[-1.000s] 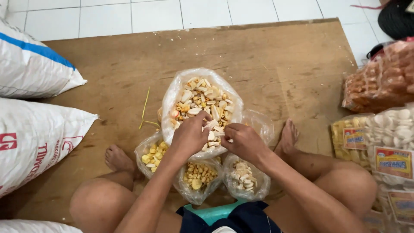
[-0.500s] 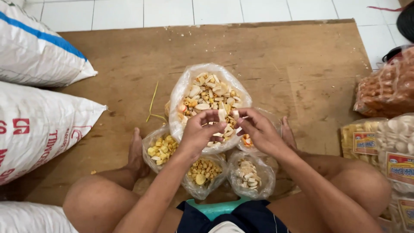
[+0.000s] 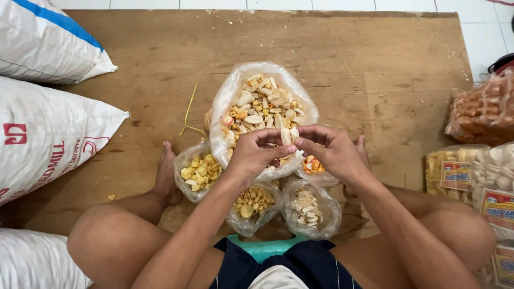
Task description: Sorting and bagging various types of crackers from a large bag into smaller individual bags
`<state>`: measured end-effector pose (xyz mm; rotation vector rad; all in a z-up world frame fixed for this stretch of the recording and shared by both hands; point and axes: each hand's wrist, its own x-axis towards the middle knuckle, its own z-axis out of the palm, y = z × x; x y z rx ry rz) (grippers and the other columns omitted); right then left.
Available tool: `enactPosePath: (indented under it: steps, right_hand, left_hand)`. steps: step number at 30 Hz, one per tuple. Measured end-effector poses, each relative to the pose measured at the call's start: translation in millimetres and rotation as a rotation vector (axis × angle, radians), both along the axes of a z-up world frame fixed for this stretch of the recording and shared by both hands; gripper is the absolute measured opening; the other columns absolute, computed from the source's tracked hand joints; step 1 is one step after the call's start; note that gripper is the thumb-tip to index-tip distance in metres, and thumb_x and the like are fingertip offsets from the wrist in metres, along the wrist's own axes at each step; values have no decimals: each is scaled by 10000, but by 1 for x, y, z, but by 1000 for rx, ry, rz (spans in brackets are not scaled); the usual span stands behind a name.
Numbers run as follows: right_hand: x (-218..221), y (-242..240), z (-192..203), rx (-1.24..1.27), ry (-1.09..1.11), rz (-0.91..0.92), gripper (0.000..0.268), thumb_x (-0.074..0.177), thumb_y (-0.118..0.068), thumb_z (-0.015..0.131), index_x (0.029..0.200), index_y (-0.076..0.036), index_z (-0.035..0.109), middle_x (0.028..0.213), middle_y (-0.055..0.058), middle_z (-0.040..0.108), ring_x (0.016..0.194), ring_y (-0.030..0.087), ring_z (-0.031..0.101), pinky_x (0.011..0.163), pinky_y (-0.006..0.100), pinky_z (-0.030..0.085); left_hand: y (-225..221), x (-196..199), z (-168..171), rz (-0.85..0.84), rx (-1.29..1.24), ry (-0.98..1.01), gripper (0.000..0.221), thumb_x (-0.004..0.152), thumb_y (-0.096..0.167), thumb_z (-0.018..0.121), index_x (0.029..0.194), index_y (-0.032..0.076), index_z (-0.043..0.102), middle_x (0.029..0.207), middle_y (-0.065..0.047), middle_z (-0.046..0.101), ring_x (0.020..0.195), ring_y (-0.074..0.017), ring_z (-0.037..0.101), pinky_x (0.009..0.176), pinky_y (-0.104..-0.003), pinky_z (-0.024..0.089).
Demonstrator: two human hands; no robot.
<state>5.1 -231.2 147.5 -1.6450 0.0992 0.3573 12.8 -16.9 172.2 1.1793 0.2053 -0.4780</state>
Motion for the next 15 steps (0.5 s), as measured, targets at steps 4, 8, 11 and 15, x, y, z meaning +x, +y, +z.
enactPosePath:
  steps: [4, 8, 11, 15]
  right_hand:
    - [0, 3, 6, 4, -8, -17, 323, 902, -116, 776, 1194, -5, 693, 933, 89, 688, 879, 177, 691, 745, 322, 628]
    - [3, 10, 16, 7, -30, -28, 329, 890, -115, 787, 1189, -3, 704, 920, 98, 699, 858, 178, 697, 733, 316, 628]
    - [3, 14, 23, 8, -49, -28, 333, 883, -114, 794, 1185, -1, 712, 912, 104, 707, 845, 178, 700, 724, 313, 628]
    - [6, 20, 31, 15, -59, -42, 339, 871, -113, 805, 1180, 2, 723, 899, 112, 718, 824, 179, 706, 712, 308, 628]
  left_hand:
    - [4, 0, 6, 25, 31, 8, 433, 689, 137, 952, 1039, -21, 750, 845, -74, 663, 711, -135, 693, 521, -249, 636]
    - [4, -1, 4, 9, 41, 24, 437, 696, 180, 957, 1034, -13, 758, 845, -68, 699, 679, -121, 687, 514, -237, 629]
    - [4, 1, -1, 11, 34, 23, 427, 705, 194, 959, 1027, -1, 758, 826, -66, 721, 630, -109, 680, 501, -234, 625]
    - [6, 2, 3, 19, 38, 25, 410, 712, 218, 961, 1008, 21, 758, 816, -66, 738, 606, -108, 678, 489, -237, 623]
